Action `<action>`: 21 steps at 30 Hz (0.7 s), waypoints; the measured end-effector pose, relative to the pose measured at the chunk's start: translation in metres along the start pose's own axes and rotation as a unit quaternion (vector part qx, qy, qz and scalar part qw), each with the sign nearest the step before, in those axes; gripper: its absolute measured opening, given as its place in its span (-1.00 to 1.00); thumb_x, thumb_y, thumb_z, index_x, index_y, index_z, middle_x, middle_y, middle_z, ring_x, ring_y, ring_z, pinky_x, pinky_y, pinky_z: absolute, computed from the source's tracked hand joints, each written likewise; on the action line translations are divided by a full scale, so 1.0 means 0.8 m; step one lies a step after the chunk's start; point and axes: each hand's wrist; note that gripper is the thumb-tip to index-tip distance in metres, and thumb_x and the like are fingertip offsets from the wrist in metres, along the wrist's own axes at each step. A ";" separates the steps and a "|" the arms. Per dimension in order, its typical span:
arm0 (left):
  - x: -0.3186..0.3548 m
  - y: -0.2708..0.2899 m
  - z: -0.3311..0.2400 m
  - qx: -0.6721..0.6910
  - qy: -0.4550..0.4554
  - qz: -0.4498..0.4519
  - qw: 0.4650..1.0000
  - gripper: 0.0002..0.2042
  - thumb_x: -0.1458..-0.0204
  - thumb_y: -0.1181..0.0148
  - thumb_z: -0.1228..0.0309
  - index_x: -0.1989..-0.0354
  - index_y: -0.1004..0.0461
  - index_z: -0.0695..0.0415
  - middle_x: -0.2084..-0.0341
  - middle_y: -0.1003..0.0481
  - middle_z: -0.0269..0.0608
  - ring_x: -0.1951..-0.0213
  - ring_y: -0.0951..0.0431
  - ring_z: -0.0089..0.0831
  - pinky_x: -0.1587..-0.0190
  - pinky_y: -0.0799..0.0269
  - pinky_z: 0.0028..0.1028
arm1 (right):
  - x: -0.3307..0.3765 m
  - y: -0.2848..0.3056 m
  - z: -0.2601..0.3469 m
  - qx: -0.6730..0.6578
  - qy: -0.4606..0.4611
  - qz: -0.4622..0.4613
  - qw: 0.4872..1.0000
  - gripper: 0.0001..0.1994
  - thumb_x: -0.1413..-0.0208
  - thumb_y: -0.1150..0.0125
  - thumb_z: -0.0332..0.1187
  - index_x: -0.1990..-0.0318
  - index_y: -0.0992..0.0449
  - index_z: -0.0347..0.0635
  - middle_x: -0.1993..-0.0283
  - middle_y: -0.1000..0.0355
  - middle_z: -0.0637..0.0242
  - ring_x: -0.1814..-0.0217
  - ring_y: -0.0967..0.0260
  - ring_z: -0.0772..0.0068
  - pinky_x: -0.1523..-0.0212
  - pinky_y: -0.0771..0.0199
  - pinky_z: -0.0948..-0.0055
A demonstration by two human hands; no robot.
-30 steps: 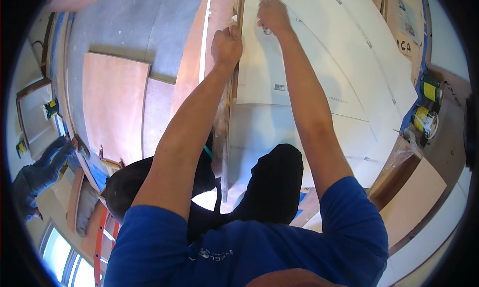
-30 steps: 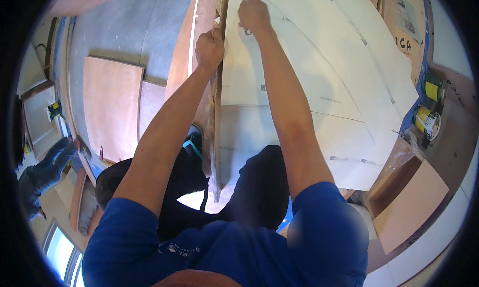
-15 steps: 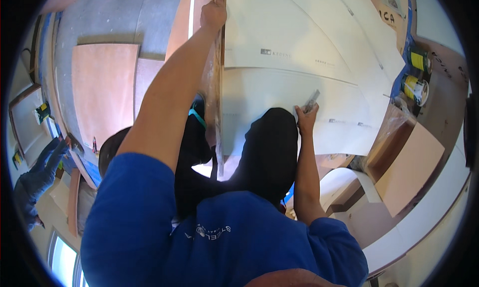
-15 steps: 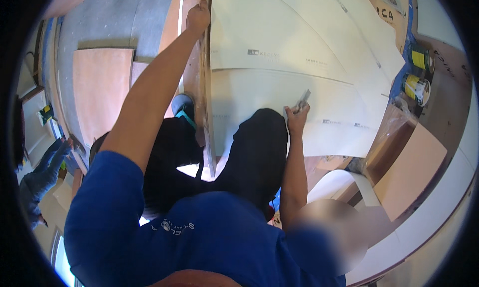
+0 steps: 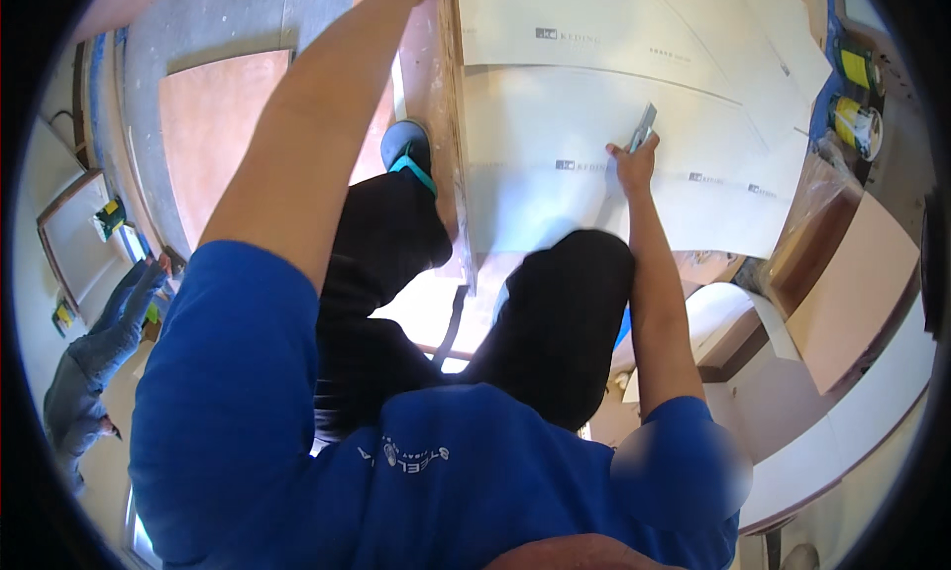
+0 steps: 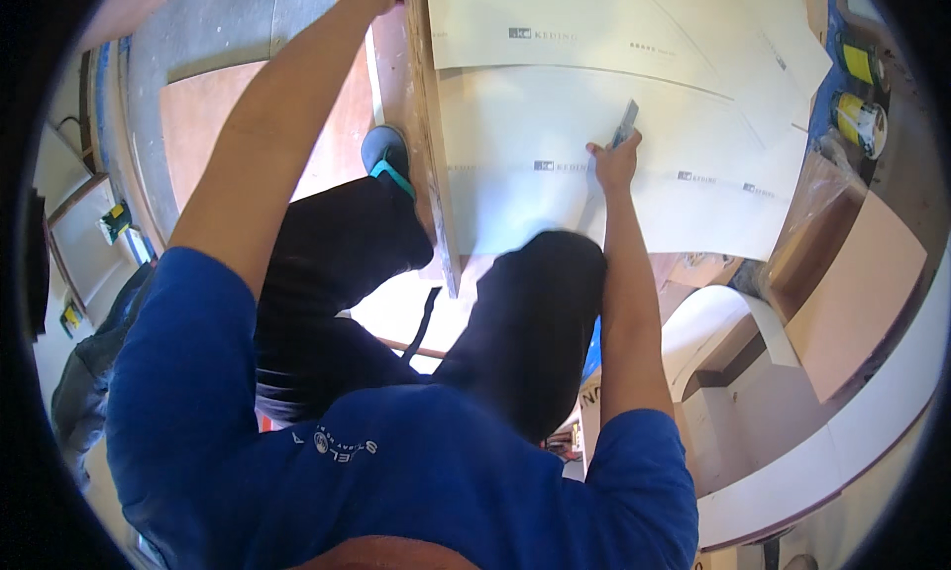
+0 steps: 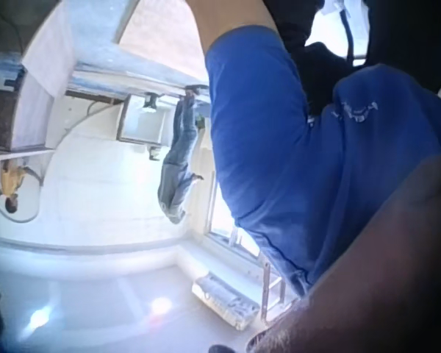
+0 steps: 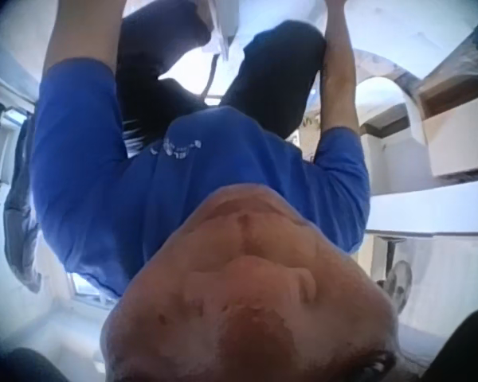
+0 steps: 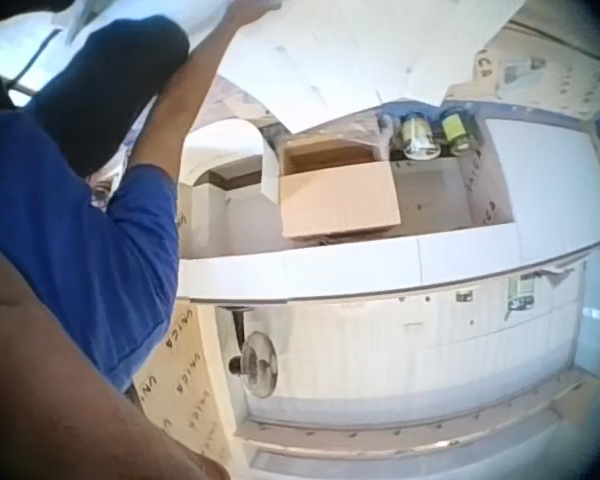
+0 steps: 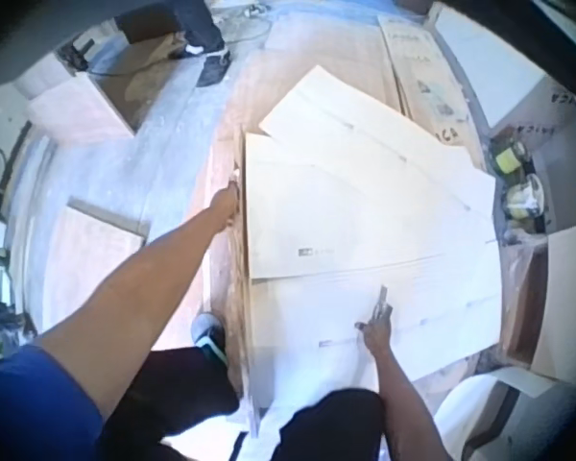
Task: The person scores and cuts thin white panels using a utility knife and a straight edge, then moves various plywood and white boards around the workspace.
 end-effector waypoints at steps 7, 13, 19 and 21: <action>0.096 0.185 0.054 -0.261 -0.159 0.040 0.951 -0.32 -0.23 0.12 -0.21 -0.10 -0.35 0.26 0.12 -0.45 0.05 0.09 -0.47 -0.06 0.04 -0.37 -0.14 | 0.016 0.027 0.027 -0.126 -0.009 0.015 0.992 -0.33 -0.05 -0.44 -0.22 -0.17 -0.15 -0.33 0.09 -0.44 -0.03 0.08 -0.44 0.12 0.01 -0.46 0.22; 0.377 0.370 0.258 -0.546 -0.077 0.107 0.827 -0.29 -0.26 0.20 -0.21 0.01 -0.53 0.31 0.05 -0.52 0.29 -0.09 -0.48 0.12 -0.19 -0.32 -0.09 | 0.198 0.117 0.109 -0.362 -0.030 0.058 0.930 -0.70 -0.33 -0.12 -0.08 0.15 -0.30 -0.12 0.50 -0.30 0.45 0.57 -0.24 0.64 0.57 -0.30 0.58; 0.731 0.439 0.392 -0.403 0.175 0.256 0.861 -0.56 -0.28 0.12 0.14 0.13 -0.55 0.30 0.38 -0.61 0.09 0.32 -0.65 -0.15 0.26 -0.55 -0.07 | 0.414 0.253 0.103 -0.309 -0.092 0.092 0.942 -0.77 -0.37 -0.04 -0.19 0.21 -0.32 -0.16 0.54 -0.25 0.44 0.60 -0.20 0.62 0.60 -0.27 0.53; 0.831 0.442 0.372 -0.294 0.244 0.272 0.883 -0.52 -0.29 0.10 0.04 0.07 -0.54 0.24 0.36 -0.61 -0.04 0.36 -0.63 -0.22 0.35 -0.53 -0.13 | 0.453 0.284 0.120 -0.382 -0.139 0.060 0.912 -0.81 -0.36 -0.04 -0.23 0.22 -0.33 -0.16 0.55 -0.24 0.45 0.61 -0.19 0.62 0.61 -0.25 0.53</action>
Point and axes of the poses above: each hand's wrist, its own x-axis away from the middle knuckle, its own y-axis out of the back of the hand, z = x × y
